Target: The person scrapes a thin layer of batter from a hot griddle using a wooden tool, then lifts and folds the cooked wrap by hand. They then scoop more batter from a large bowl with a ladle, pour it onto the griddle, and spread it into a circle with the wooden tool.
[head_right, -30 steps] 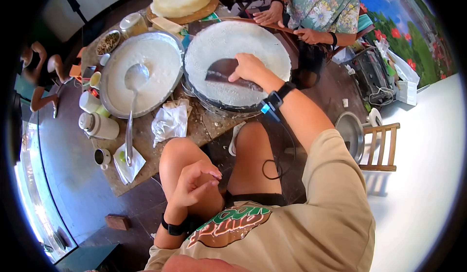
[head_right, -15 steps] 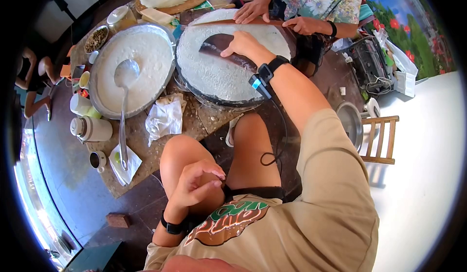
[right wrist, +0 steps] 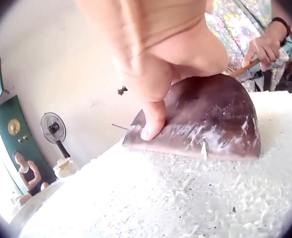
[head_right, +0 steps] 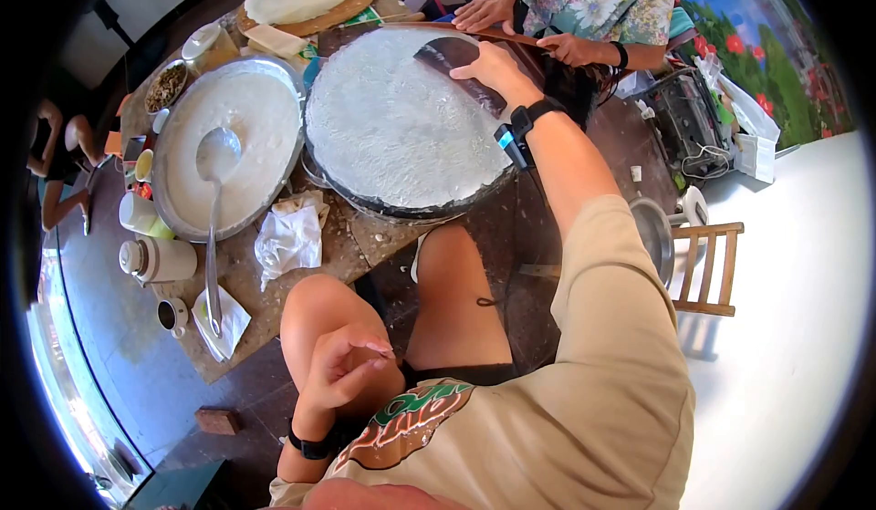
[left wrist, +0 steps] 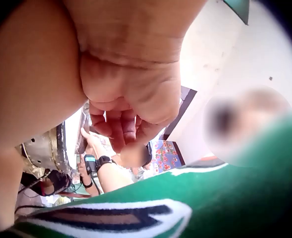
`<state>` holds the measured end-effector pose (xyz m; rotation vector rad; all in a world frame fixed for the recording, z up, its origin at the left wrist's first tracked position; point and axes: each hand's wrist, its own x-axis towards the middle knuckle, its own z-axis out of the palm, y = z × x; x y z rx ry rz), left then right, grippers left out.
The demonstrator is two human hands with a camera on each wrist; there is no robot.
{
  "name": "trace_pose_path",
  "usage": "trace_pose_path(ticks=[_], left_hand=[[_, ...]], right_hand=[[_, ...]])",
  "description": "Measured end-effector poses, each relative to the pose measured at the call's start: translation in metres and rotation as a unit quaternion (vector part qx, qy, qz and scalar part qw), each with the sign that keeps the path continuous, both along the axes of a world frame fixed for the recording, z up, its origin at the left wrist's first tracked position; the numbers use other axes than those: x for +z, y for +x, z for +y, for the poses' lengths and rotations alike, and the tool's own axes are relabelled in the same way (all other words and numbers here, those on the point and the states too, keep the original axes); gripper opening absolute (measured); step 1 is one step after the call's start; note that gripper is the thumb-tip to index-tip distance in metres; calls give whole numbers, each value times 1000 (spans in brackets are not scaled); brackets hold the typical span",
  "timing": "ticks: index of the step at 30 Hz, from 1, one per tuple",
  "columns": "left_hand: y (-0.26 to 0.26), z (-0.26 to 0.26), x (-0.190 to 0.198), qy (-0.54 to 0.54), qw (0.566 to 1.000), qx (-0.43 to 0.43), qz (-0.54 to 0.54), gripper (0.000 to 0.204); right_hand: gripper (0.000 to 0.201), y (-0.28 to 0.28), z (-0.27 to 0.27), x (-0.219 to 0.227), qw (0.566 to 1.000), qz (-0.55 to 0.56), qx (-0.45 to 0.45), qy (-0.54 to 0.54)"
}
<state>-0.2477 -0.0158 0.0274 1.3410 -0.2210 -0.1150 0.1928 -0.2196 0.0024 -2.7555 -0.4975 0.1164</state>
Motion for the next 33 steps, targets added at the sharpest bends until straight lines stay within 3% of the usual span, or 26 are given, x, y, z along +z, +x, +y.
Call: trace_pose_path(ticks=[3,7,8,11,14,17,23,33], left_hand=[[9,-4,-2,-1,1000,5,-1,22],[11,-10,-7,-22,1000,9,-3,23],[10,-11,-8,-23,1000,9,-10,23],[10,-12,-1,22,999,1,-39,26],[9,-12,-2,21,999,-5,-42,28],[8,-12,-5,1,998,-1,-57,27],[7,-11,-4,12,999,16,-45,24],[-18,-14,-1,-77,995,69,5,18]], right_hand=[[71,2,-7,6,995,87,17,39],[60,-23,2,17,998,-61,-17,-19],[49,-37,3,22,998,-67,9,20],[41,-73,6,14,989,-109,92,48],[42,-121,14,-4,987,-119,108,31],[49,-131,9,-22,972,-179,129,85],[55,-152,-7,-28,968,-159,169,91],[58,-214,-15,-31,964,-141,201,101]])
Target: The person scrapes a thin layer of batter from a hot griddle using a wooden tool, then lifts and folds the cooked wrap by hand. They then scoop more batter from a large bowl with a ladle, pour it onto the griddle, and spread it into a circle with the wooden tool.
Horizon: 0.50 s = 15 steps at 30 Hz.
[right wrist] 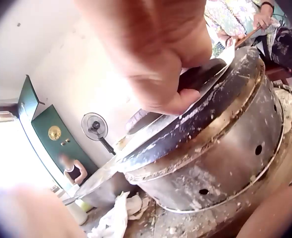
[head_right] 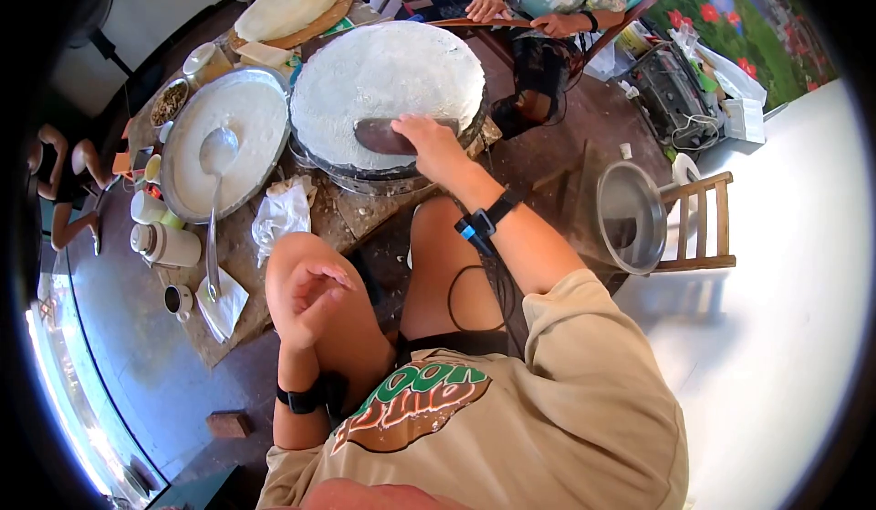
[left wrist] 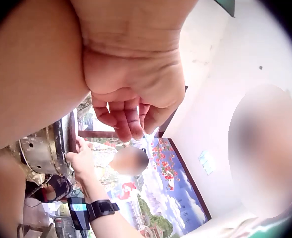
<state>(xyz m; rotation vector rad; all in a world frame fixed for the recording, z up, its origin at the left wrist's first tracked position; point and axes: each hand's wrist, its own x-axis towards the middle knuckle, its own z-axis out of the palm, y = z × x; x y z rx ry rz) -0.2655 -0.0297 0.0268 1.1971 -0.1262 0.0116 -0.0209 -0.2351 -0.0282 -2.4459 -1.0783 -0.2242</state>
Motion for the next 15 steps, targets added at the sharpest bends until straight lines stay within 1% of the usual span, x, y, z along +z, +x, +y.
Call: trace_pose_path(ticks=[2,3,8,10,11,14,15], left_hand=[[-3,-1,-3,-35,999,8,-8,19],[-4,-1,-4,-31,999,9,-14,19],[-7,-1,-6,-12,999,11,-40,20],[-10,-2,-2,-12,999,27,-27,19],[-12,-2,-1,-14,999,37,-20,18],[-17,3,-10,-25,998,52,-11,18],[-17,4,-11,-23,998,62,-10,17]], right_hand=[[57,-21,1,4,999,26,7,22],[56,-26,1,2,999,10,22,33],[48,-48,-4,-3,1000,-10,27,7],[46,-56,-9,0,999,-8,36,-17],[43,-58,-13,1,999,-12,43,-5],[51,-65,-22,23,998,-28,20,44],[49,-62,-23,31,997,-76,15,28]])
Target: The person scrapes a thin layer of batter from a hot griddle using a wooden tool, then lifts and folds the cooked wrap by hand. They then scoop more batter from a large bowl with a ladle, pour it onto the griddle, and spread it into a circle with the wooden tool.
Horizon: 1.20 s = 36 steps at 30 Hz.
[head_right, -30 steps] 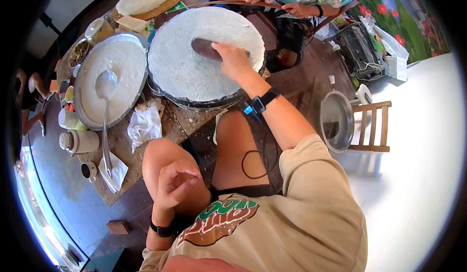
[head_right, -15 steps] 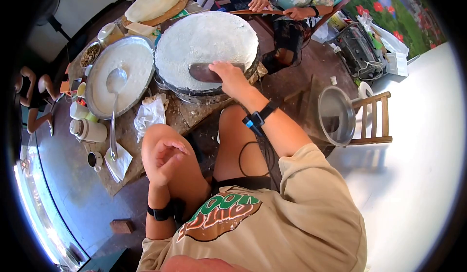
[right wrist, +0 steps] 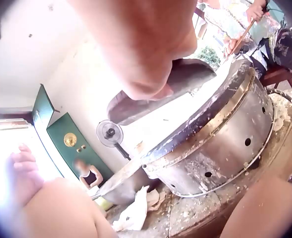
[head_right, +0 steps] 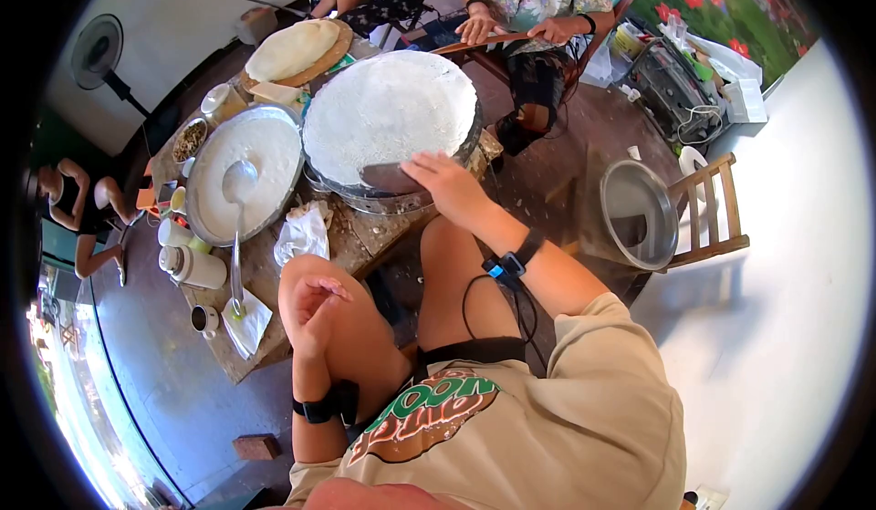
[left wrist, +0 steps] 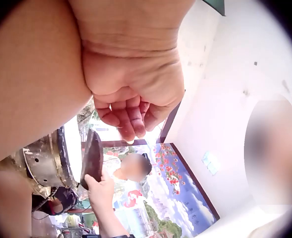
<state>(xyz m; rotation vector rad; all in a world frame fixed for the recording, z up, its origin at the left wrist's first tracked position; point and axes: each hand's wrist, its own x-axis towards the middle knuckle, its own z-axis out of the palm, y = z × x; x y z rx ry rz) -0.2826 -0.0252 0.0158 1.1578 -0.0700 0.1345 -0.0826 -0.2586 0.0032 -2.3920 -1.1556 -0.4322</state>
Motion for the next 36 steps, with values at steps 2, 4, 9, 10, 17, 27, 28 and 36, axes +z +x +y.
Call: trace_pose_path(ticks=[2,4,9,10,17,27,28,36], left_hand=[[-1,4,-1,6,1000,17,5,17],[0,10,-5,-4,1000,9,-2,15],[3,12,-7,-9,1000,21,-4,14],[2,11,-6,-6,1000,20,0,14],[4,12,-8,-13,1000,10,-4,15],[7,4,-2,-9,999,0,-46,16],[6,3,-1,-13,999,2,-47,15],[-2,9,-3,-33,996,21,-82,14]], right_hand=[[46,18,0,13,995,-95,-16,-27],[39,49,8,15,992,-126,-12,-5],[33,125,23,-10,986,-132,-91,-48],[36,130,21,-16,986,-83,-116,-92],[28,120,20,-39,965,-113,-154,-178],[21,64,32,-36,970,-90,-152,-170],[19,60,33,-37,970,-110,-148,-156],[13,-2,21,5,986,-10,-82,-146]])
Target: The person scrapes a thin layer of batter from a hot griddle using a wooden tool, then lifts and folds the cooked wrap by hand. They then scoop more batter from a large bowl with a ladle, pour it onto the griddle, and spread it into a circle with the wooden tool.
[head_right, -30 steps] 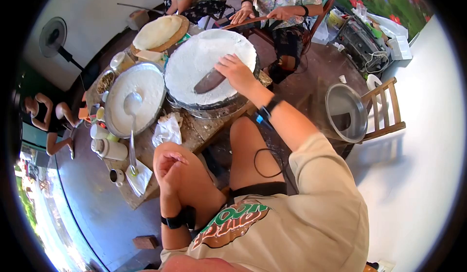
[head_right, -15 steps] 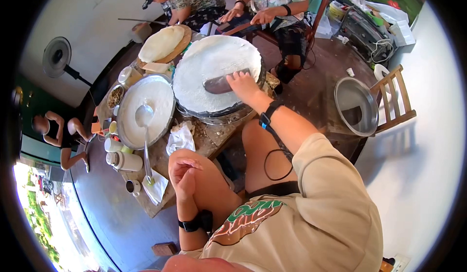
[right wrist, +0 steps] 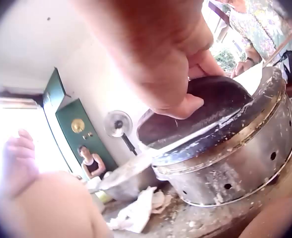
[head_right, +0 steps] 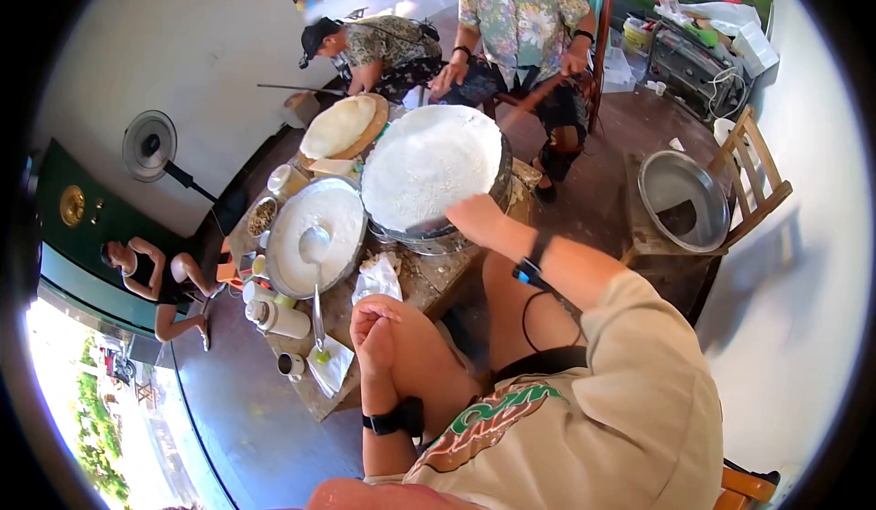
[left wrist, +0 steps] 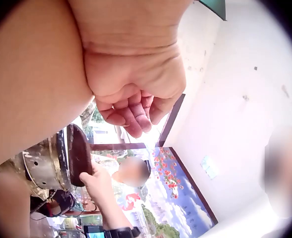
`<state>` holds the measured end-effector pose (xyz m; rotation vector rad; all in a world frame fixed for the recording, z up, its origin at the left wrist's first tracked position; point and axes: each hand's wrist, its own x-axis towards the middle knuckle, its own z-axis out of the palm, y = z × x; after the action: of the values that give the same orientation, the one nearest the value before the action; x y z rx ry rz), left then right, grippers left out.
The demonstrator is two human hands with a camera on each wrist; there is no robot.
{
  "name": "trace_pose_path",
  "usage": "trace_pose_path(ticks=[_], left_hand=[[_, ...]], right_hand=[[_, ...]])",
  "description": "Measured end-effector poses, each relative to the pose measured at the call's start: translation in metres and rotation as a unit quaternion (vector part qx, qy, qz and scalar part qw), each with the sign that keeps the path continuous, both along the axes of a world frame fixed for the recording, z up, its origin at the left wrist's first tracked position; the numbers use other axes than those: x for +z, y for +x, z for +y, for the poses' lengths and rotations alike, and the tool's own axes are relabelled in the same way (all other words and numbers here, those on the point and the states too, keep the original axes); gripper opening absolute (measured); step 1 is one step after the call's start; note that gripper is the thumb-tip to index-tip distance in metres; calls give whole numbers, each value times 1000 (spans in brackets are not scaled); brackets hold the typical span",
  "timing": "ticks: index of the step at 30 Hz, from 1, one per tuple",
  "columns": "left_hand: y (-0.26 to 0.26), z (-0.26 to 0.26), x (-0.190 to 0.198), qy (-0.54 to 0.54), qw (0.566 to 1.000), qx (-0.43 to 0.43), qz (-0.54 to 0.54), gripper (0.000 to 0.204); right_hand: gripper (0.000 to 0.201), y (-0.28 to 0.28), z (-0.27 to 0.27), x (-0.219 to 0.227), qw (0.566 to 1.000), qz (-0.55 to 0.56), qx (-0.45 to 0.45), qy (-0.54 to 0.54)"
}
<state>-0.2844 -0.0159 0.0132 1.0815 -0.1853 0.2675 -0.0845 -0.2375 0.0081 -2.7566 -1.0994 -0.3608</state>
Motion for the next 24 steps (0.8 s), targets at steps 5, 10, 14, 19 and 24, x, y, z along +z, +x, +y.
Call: trace_pose_path(ticks=[5,10,14,19,24], left_hand=[[-15,13,-11,-48,997,54,29,14],[-7,26,-14,-115,993,28,-19,16],[2,26,-9,-123,991,-37,-47,17],[2,22,-5,-127,991,-19,-45,18],[-3,25,-2,-143,989,11,-36,16]], right_hand=[[33,-67,-62,11,954,113,-101,260],[30,-110,-159,-25,755,296,-198,551],[30,-142,-193,-46,475,367,-189,777],[32,-140,-176,-57,321,484,-54,812],[32,-103,-114,-83,216,625,130,739]])
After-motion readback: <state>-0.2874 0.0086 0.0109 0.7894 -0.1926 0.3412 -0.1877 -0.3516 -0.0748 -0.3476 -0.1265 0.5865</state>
